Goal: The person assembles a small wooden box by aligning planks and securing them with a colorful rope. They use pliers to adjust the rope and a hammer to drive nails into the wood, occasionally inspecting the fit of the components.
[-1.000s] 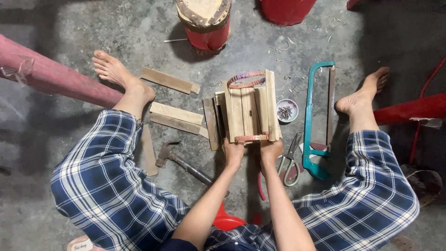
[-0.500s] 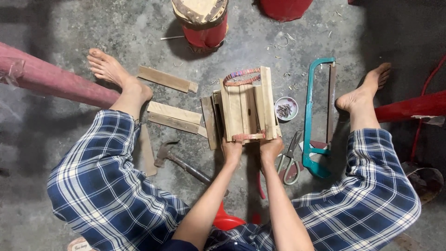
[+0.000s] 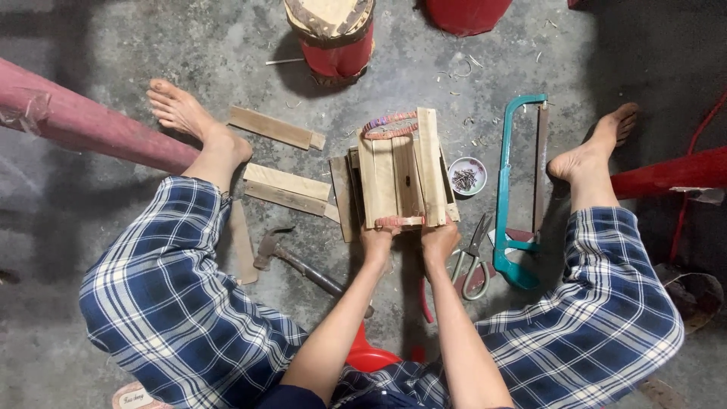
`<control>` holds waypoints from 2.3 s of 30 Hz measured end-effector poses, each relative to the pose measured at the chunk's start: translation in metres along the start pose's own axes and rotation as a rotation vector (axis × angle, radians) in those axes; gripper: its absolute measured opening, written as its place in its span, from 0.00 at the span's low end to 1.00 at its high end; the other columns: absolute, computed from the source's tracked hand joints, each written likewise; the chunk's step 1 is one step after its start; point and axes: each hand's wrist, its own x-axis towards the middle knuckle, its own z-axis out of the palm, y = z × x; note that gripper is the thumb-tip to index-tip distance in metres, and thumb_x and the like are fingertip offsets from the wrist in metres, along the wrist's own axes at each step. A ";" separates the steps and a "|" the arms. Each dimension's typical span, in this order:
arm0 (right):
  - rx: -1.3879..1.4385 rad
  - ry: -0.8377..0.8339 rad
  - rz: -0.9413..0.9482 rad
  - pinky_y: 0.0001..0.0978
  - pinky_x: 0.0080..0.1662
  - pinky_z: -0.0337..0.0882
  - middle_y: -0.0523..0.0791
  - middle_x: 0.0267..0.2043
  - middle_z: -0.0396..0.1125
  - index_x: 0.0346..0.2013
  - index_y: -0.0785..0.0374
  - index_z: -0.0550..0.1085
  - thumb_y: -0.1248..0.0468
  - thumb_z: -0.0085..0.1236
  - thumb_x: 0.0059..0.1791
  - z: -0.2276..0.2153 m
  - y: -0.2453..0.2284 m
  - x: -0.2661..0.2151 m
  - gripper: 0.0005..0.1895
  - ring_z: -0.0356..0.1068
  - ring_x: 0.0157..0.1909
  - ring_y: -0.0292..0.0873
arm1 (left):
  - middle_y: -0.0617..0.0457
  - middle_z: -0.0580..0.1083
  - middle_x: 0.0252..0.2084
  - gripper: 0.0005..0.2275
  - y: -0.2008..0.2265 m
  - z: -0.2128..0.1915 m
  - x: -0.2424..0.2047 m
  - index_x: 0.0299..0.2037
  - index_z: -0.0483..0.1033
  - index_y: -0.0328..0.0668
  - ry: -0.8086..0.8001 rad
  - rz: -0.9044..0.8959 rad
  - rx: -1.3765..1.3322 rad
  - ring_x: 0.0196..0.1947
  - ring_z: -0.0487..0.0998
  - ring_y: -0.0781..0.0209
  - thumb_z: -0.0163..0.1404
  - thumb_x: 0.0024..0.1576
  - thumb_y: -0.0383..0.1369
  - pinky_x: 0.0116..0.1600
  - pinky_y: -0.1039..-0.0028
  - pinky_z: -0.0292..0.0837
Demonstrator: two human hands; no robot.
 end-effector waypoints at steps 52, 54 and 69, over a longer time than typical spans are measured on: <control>-0.003 -0.124 0.090 0.49 0.45 0.70 0.53 0.32 0.75 0.33 0.53 0.81 0.60 0.60 0.45 -0.019 -0.020 -0.011 0.05 0.74 0.44 0.62 | 0.50 0.74 0.16 0.05 -0.087 0.013 0.016 0.21 0.77 0.44 -0.002 1.081 0.978 0.20 0.81 0.44 0.62 0.39 0.27 0.27 0.57 0.80; 0.008 -0.155 0.099 0.51 0.44 0.70 0.55 0.32 0.75 0.34 0.55 0.81 0.63 0.57 0.45 -0.028 -0.028 -0.014 0.06 0.74 0.43 0.63 | 0.49 0.73 0.15 0.06 -0.096 0.012 0.022 0.20 0.76 0.43 -0.020 1.087 0.954 0.20 0.80 0.43 0.62 0.40 0.27 0.26 0.58 0.79; -0.294 -0.152 -0.217 0.52 0.52 0.72 0.48 0.40 0.71 0.45 0.37 0.81 0.68 0.49 0.49 -0.066 -0.033 0.098 0.20 0.72 0.48 0.59 | 0.45 0.76 0.18 0.07 -0.062 0.010 0.002 0.21 0.79 0.41 -0.045 1.058 0.881 0.24 0.82 0.40 0.65 0.38 0.30 0.32 0.53 0.81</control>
